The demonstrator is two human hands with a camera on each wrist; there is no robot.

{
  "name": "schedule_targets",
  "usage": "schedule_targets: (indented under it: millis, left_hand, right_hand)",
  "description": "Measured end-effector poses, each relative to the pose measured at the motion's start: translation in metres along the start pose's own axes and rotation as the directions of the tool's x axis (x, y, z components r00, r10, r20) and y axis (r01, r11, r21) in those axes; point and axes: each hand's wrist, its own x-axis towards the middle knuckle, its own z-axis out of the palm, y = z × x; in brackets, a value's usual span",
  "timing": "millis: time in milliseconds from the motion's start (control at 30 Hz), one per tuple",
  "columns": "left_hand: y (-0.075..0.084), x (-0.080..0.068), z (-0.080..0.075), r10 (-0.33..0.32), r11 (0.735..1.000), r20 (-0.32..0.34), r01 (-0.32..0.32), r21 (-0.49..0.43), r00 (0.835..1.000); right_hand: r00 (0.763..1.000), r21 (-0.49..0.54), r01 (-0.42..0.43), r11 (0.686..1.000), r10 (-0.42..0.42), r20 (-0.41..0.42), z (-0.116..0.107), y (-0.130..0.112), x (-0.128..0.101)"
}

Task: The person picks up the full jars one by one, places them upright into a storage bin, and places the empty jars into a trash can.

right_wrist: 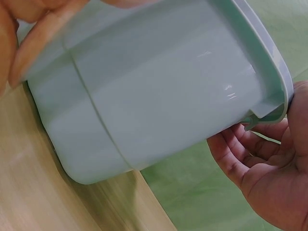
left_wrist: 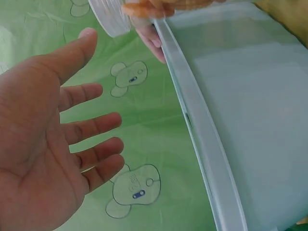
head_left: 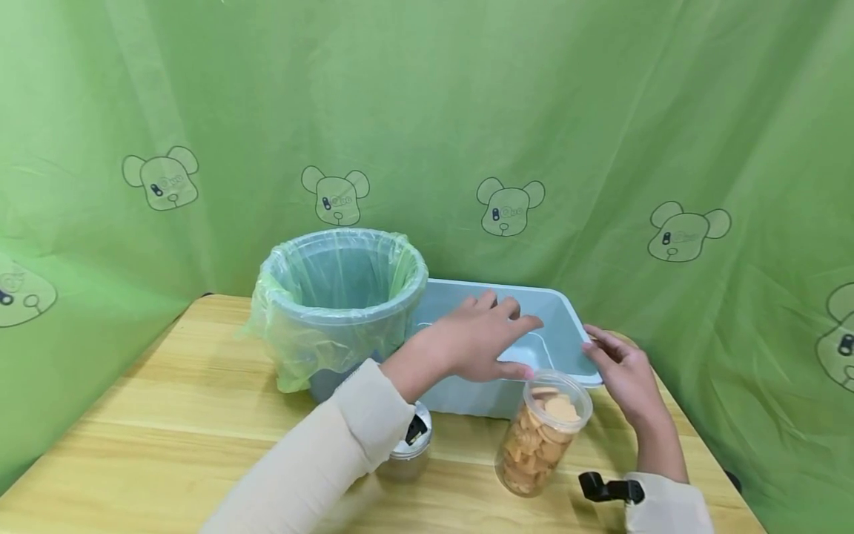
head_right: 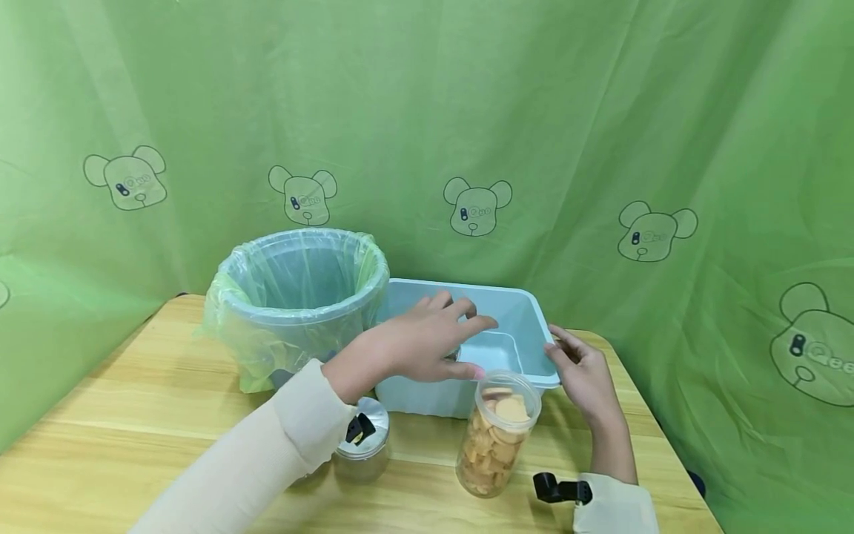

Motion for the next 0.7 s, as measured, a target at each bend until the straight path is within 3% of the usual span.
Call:
schedule_targets:
  millis: [333, 700]
  left_hand:
    - [0.021, -0.004, -0.002, 0.052, 0.999, 0.031, -0.052, -0.007, 0.998]
    - [0.050, 0.002, 0.006, 0.135, 0.989, 0.041, -0.137, 0.060, 0.990]
  right_hand:
    - [1.000, 0.011, 0.005, 1.000, -0.006, 0.030, 0.001, 0.001, 0.001]
    - [1.000, -0.033, 0.004, 0.999, -0.003, 0.029, -0.002, 0.002, 0.000]
